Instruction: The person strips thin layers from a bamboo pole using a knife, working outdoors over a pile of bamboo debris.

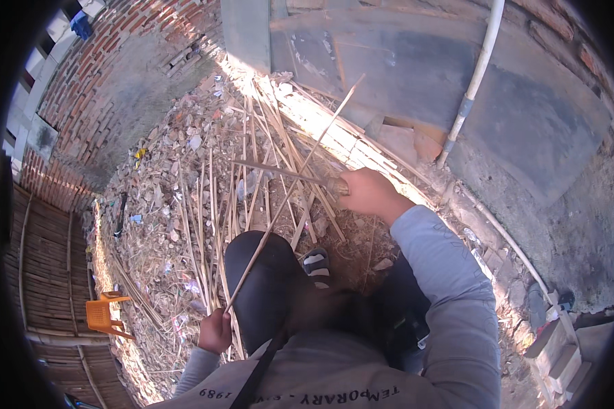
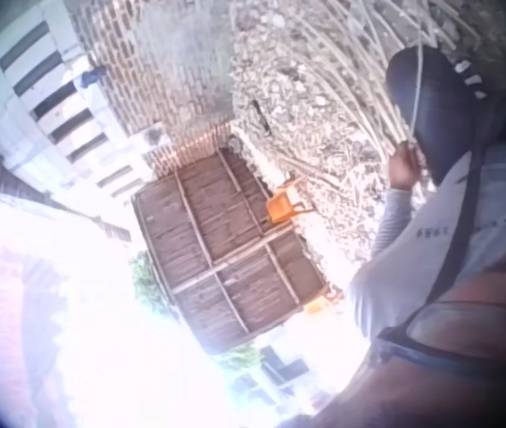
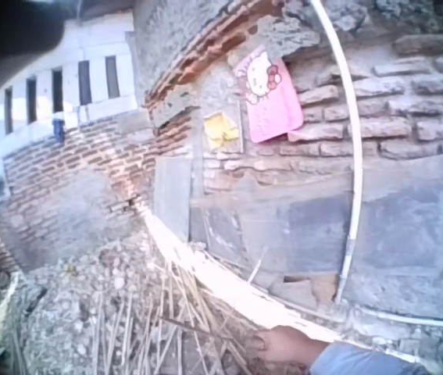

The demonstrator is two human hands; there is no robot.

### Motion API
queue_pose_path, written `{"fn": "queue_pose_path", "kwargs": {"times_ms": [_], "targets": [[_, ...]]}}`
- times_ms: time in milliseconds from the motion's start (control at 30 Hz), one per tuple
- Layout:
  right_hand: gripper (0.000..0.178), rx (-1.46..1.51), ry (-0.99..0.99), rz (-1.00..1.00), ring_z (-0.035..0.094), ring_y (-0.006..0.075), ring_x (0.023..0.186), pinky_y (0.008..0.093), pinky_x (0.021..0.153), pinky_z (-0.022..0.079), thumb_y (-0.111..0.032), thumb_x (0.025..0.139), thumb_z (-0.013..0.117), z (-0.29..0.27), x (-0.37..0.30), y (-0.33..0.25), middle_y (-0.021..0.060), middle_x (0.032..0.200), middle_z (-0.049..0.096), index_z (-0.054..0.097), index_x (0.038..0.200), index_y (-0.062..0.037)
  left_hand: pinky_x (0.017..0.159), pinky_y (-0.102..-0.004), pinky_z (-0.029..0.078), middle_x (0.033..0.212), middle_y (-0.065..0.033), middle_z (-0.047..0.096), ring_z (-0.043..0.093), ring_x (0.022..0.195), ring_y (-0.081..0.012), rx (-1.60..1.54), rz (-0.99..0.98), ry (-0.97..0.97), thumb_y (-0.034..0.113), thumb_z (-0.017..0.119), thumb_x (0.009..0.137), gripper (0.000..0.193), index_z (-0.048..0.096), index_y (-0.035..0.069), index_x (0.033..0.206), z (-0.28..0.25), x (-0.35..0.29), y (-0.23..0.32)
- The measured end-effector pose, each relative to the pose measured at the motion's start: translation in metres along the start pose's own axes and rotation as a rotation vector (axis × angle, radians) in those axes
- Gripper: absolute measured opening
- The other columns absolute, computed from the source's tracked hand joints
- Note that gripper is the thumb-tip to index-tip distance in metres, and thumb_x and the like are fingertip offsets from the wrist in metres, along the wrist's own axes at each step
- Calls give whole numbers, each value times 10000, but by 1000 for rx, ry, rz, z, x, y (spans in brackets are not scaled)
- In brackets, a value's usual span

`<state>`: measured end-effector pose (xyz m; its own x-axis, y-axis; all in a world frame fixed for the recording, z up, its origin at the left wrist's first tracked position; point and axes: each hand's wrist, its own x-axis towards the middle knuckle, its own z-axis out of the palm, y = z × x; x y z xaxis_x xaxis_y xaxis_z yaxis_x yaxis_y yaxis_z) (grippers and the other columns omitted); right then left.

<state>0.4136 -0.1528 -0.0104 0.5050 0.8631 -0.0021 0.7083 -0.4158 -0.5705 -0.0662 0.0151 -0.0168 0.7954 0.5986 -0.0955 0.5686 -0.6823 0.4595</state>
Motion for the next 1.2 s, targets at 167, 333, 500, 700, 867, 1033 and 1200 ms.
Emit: {"fn": "queue_pose_path", "kwargs": {"times_ms": [167, 333, 500, 700, 867, 1033, 1200], "targets": [[278, -148, -117, -312, 658, 418, 783, 529, 714, 513, -247, 737, 719, 26, -16, -32, 205, 771, 653, 639, 908, -44, 566, -577, 477, 662, -252, 620, 623, 644, -492, 69, -14, -1, 214, 540, 1013, 220, 569, 35, 889, -5, 5, 4], [243, 8, 37, -1, 677, 404, 802, 518, 737, 529, -249, 759, 708, 5, 2, 13, 191, 801, 686, 674, 922, -72, 576, -577, 490, 667, -252, 626, 629, 640, -487, 113, -4, 9, 233, 546, 1011, 237, 583, 38, 882, -1, 11, -2], [235, -2, -75, -105, 678, 400, 803, 516, 742, 531, -242, 762, 700, 14, -8, -16, 184, 829, 694, 670, 918, -69, 569, -570, 491, 694, -247, 631, 635, 646, -477, 195, -5, 12, 238, 553, 1007, 231, 580, 42, 888, -2, 13, -6], [307, 7, -49, 3, 680, 407, 859, 486, 770, 541, -259, 768, 714, 9, 0, 15, 211, 894, 702, 702, 997, -56, 556, -567, 492, 732, -240, 642, 633, 638, -471, 209, 12, 6, 239, 552, 1007, 213, 579, 53, 906, -8, 14, -2], [315, 5, -37, 16, 671, 415, 858, 484, 763, 534, -228, 739, 719, 8, -5, 9, 219, 885, 693, 689, 995, -47, 557, -571, 496, 707, -237, 640, 634, 628, -473, 250, 12, 20, 263, 536, 1015, 236, 587, 55, 917, -3, 10, -10], [316, -122, -134, -198, 673, 407, 846, 481, 773, 531, -233, 732, 727, 18, -8, -6, 208, 869, 696, 691, 986, -48, 553, -571, 495, 696, -245, 638, 633, 619, -471, 181, 3, 27, 262, 552, 1008, 223, 585, 55, 929, 2, 9, -23], [357, 36, -151, 59, 679, 393, 870, 474, 794, 529, -320, 777, 747, 6, 0, 25, 210, 898, 704, 716, 1004, -46, 548, -568, 489, 688, -233, 630, 627, 610, -473, 253, 17, 42, 250, 566, 1006, 230, 569, 56, 882, -5, 14, 0]]}}
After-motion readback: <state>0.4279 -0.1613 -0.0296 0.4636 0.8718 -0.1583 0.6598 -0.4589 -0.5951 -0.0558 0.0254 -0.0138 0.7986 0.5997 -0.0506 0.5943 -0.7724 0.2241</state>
